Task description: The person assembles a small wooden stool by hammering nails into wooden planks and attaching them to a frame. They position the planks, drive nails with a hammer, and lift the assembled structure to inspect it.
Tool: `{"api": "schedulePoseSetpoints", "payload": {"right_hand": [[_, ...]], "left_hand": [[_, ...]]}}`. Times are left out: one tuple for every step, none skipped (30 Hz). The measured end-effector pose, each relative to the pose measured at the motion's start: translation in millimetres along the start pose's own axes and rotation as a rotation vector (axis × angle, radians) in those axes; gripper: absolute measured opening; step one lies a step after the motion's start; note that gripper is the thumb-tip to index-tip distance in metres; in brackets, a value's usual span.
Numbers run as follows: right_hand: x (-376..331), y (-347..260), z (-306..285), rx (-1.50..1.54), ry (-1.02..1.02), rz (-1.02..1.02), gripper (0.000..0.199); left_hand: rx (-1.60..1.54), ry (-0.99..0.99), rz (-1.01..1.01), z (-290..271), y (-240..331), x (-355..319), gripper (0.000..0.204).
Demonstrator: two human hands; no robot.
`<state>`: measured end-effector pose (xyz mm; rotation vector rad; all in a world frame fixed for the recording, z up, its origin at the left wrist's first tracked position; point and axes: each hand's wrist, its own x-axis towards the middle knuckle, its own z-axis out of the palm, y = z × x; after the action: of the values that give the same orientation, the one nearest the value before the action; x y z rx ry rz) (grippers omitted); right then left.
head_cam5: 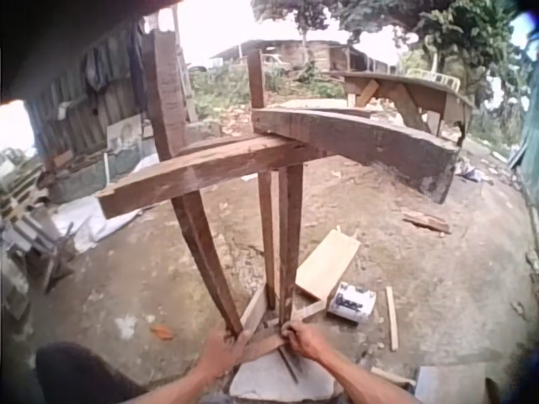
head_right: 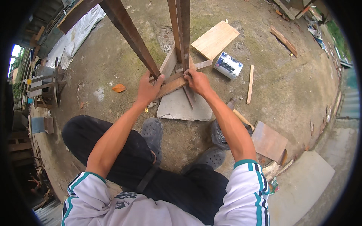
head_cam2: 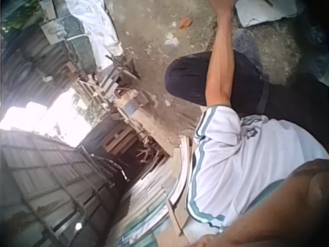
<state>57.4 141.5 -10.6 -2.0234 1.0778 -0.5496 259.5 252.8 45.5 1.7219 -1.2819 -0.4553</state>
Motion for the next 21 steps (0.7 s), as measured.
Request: {"api": "schedulePoseSetpoints", "payload": {"right_hand": [[0.4,-2.6,0.3,-0.039,-0.012,-0.005,0.012],[0.3,-3.3,0.2,-0.059,-0.01,-0.006,0.013],[0.0,-2.6,-1.1,-0.081,-0.005,-0.004,0.013],[-0.5,-1.7,-2.8,-0.103,0.0,-0.003,0.013],[-0.8,-0.3,-3.3,-0.101,0.018,-0.028,0.013],[-1.2,2.6,-3.9,-0.101,0.035,-0.053,0.014],[-1.9,5.8,-5.0,-0.102,0.054,-0.076,0.014],[-1.4,5.9,-3.5,-0.092,0.06,-0.093,0.014],[-2.5,7.4,-3.4,-0.087,0.071,-0.103,0.015],[-2.9,9.2,-4.0,-0.082,0.083,-0.112,0.015],[-1.8,7.5,-0.8,-0.059,0.074,-0.127,0.016],[-0.9,7.2,0.0,-0.038,0.068,-0.138,0.017],[0.0,6.7,0.7,-0.017,0.062,-0.15,0.018],[-0.4,8.3,-1.0,-0.02,0.061,-0.158,0.019],[-1.4,9.6,-2.2,-0.023,0.061,-0.167,0.02],[-1.9,10.5,-3.3,-0.026,0.06,-0.176,0.022],[-4.2,13.7,-4.4,0.004,0.047,-0.178,0.025],[-4.8,16.5,-5.3,-0.011,0.043,-0.199,0.025],[-5.2,19.0,-5.7,-0.025,0.039,-0.22,0.026],[-6.2,17.1,-4.8,-0.034,0.03,-0.242,0.026],[-6.7,15.1,-3.9,-0.042,0.029,-0.242,0.027]], "left_hand": [[0.029,0.068,0.051,0.1,-5.3,-6.0,0.041],[0.116,0.112,0.051,-1.0,-10.6,-14.7,0.039],[0.2,0.154,0.054,-2.9,-13.7,-24.6,0.037],[0.283,0.196,0.057,-3.2,-16.5,-33.8,0.036],[0.272,0.053,0.141,-3.4,-14.8,-42.5,0.032],[0.258,-0.09,0.223,-2.0,-11.9,-50.3,0.029],[0.244,-0.235,0.307,1.4,-9.8,-52.3,0.026],[0.221,-0.252,0.332,7.7,-5.4,-50.8,0.024],[0.191,-0.274,0.361,20.4,1.4,-47.5,0.022],[0.162,-0.297,0.391,29.6,6.9,-41.8,0.02],[0.157,-0.316,0.401,37.3,-6.0,-33.3,0.023],[0.122,-0.28,0.321,45.6,-9.6,-24.9,0.026],[0.086,-0.242,0.242,54.3,-12.5,-17.8,0.028],[0.046,-0.213,0.168,61.6,-10.1,-10.7,0.031],[0.044,-0.24,0.093,65.5,-8.6,-5.9,0.03],[0.043,-0.268,0.018,68.5,-7.2,-1.7,0.03],[0.039,-0.299,-0.058,73.0,-6.0,0.4,0.029],[0.033,-0.298,-0.071,76.4,-5.1,2.4,0.028],[0.027,-0.296,-0.084,78.5,-4.8,4.4,0.026],[0.025,-0.291,-0.101,79.0,-8.3,4.6,0.025],[0.062,-0.284,-0.057,79.5,-11.9,5.9,0.024]]}}
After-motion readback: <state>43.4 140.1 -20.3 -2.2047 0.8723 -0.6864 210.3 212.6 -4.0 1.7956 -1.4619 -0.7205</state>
